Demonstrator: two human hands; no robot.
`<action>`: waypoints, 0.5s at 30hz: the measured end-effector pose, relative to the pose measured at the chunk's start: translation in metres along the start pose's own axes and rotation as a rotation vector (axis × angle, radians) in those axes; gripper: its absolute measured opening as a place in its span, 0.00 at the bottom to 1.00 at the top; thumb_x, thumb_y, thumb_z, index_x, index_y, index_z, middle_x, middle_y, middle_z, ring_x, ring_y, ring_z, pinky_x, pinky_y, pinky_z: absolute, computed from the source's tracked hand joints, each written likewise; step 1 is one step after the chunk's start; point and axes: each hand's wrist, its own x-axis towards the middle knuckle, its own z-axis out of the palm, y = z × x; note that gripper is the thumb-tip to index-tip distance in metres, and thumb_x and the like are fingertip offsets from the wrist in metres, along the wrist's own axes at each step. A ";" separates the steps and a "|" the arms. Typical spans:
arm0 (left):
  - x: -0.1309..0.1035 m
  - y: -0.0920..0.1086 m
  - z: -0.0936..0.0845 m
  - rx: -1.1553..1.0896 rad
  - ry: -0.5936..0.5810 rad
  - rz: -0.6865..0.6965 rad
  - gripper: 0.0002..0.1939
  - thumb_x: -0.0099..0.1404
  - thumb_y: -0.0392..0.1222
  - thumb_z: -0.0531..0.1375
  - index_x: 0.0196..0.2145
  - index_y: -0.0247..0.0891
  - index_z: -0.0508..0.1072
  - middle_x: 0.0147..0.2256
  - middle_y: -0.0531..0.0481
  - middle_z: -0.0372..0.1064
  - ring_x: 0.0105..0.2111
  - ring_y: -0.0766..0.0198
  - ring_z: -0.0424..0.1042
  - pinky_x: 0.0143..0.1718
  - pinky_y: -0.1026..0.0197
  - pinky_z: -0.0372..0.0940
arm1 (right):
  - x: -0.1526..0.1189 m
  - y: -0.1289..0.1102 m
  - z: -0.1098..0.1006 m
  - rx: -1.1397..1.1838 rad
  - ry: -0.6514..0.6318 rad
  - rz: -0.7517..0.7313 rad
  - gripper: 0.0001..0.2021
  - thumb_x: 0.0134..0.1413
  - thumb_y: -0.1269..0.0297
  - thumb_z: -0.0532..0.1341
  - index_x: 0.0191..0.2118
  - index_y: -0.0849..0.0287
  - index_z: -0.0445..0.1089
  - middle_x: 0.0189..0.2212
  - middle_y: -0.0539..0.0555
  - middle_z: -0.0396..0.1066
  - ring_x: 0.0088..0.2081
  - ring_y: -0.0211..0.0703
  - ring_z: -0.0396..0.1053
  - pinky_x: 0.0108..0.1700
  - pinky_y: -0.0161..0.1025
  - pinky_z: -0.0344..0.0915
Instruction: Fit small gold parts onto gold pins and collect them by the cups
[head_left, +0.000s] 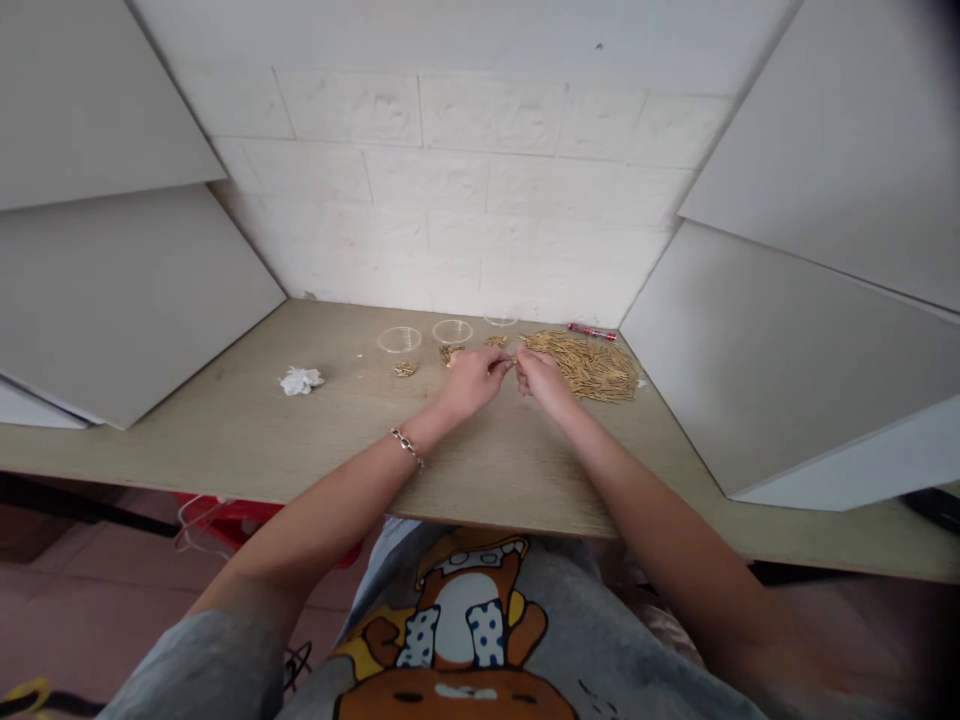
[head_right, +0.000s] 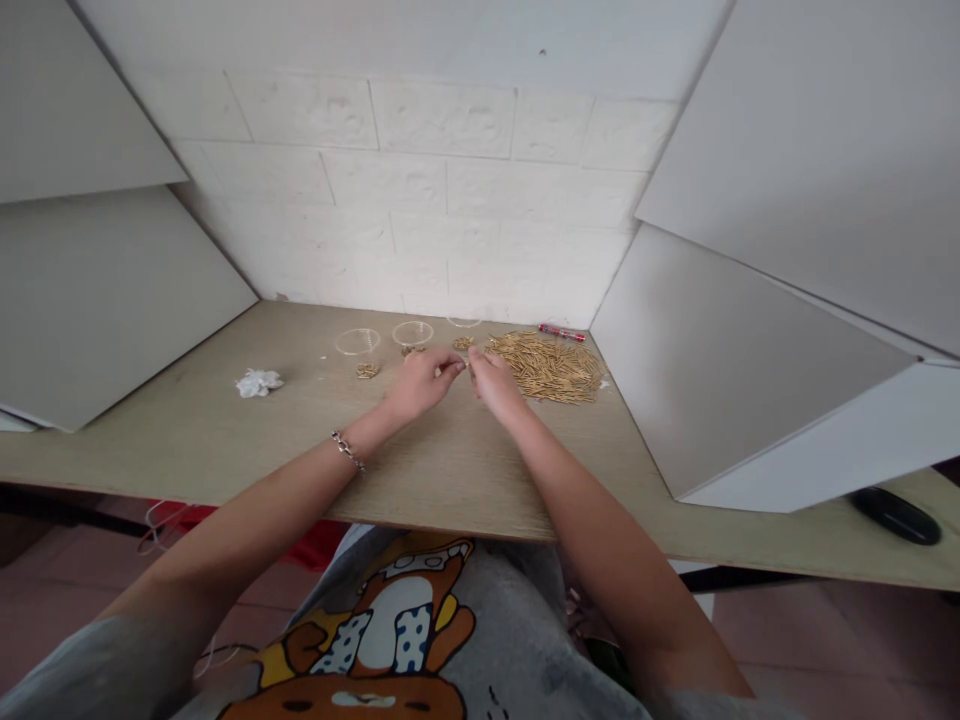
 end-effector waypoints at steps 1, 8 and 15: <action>0.000 0.000 0.000 -0.001 0.002 0.003 0.10 0.61 0.37 0.51 0.29 0.36 0.72 0.29 0.49 0.71 0.29 0.66 0.66 0.34 0.61 0.57 | 0.000 0.000 0.000 0.012 0.003 0.003 0.20 0.52 0.50 0.50 0.17 0.56 0.49 0.13 0.45 0.47 0.14 0.33 0.48 0.18 0.35 0.52; 0.001 -0.003 0.001 0.013 -0.002 0.045 0.09 0.60 0.36 0.51 0.30 0.36 0.72 0.30 0.50 0.71 0.30 0.66 0.67 0.36 0.61 0.57 | -0.002 -0.002 0.001 0.071 -0.004 -0.001 0.21 0.51 0.48 0.52 0.17 0.56 0.49 0.13 0.44 0.47 0.14 0.31 0.48 0.18 0.34 0.53; 0.001 -0.004 0.001 0.022 -0.009 0.052 0.09 0.61 0.36 0.51 0.31 0.37 0.72 0.32 0.50 0.72 0.32 0.65 0.67 0.36 0.61 0.57 | -0.005 -0.010 0.004 0.199 -0.018 0.081 0.21 0.49 0.48 0.53 0.18 0.56 0.48 0.13 0.42 0.45 0.13 0.29 0.44 0.17 0.33 0.52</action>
